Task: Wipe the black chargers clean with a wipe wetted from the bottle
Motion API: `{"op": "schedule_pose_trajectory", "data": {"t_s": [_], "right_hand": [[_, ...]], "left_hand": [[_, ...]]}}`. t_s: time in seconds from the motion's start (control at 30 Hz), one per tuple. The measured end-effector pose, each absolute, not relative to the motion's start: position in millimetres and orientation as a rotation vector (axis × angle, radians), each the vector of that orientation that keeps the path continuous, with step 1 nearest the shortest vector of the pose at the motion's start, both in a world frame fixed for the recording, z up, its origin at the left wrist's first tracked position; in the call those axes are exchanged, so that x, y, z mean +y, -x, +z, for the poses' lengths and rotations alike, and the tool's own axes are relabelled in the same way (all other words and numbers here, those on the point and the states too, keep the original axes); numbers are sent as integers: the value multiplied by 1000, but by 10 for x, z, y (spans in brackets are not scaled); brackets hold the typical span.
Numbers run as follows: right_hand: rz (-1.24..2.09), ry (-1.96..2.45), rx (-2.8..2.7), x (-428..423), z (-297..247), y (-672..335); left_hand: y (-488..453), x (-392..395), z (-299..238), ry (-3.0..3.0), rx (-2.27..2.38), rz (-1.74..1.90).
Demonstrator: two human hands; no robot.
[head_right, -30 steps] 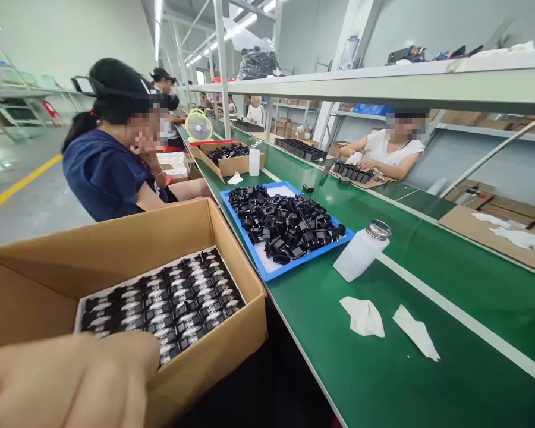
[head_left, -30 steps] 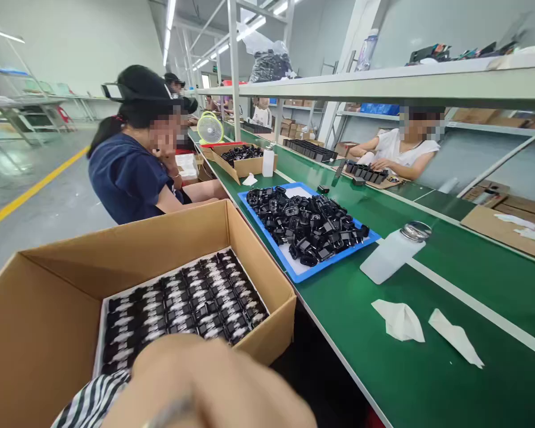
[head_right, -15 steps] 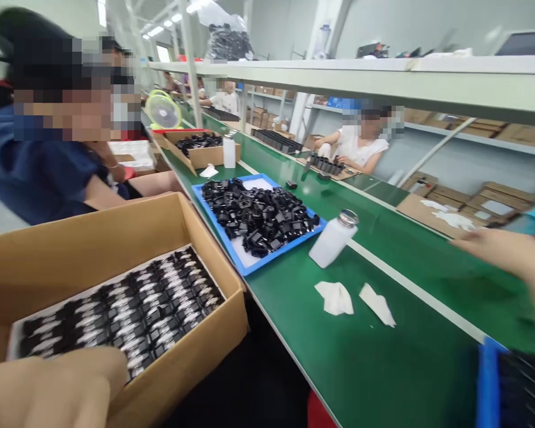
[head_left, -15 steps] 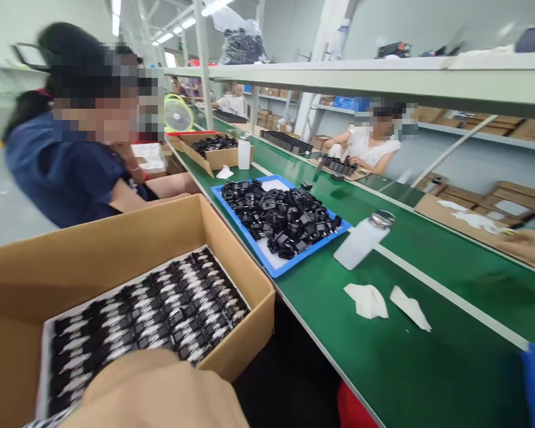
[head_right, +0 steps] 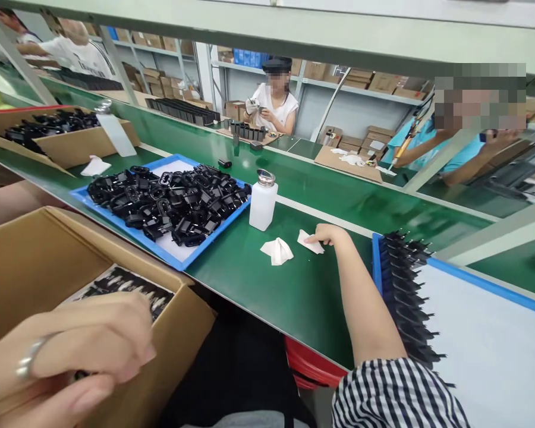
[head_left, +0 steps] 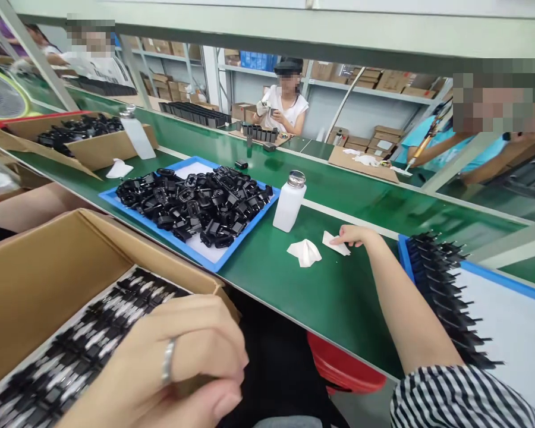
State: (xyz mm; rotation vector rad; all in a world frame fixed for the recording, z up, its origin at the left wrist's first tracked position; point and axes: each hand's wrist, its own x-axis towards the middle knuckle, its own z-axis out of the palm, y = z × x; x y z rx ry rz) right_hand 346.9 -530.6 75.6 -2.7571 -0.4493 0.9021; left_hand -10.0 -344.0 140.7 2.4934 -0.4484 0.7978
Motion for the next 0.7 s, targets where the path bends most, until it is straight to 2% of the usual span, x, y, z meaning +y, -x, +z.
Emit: {"op": "schedule_pose_trajectory", "data": {"t_s": [0.1, 0.6, 0.7], "right_hand": [[828, 2659, -574, -5270, 671, -3416], [115, 2264, -630, -4719, 891, -3296], [144, 2304, -634, -4763, 998, -3325]], "left_hand": [[-30, -3521, 1463, -2437, -579, 499], [-365, -3625, 1109, -2573, -433, 392], [-403, -3622, 1065, -2584, -418, 358]]}}
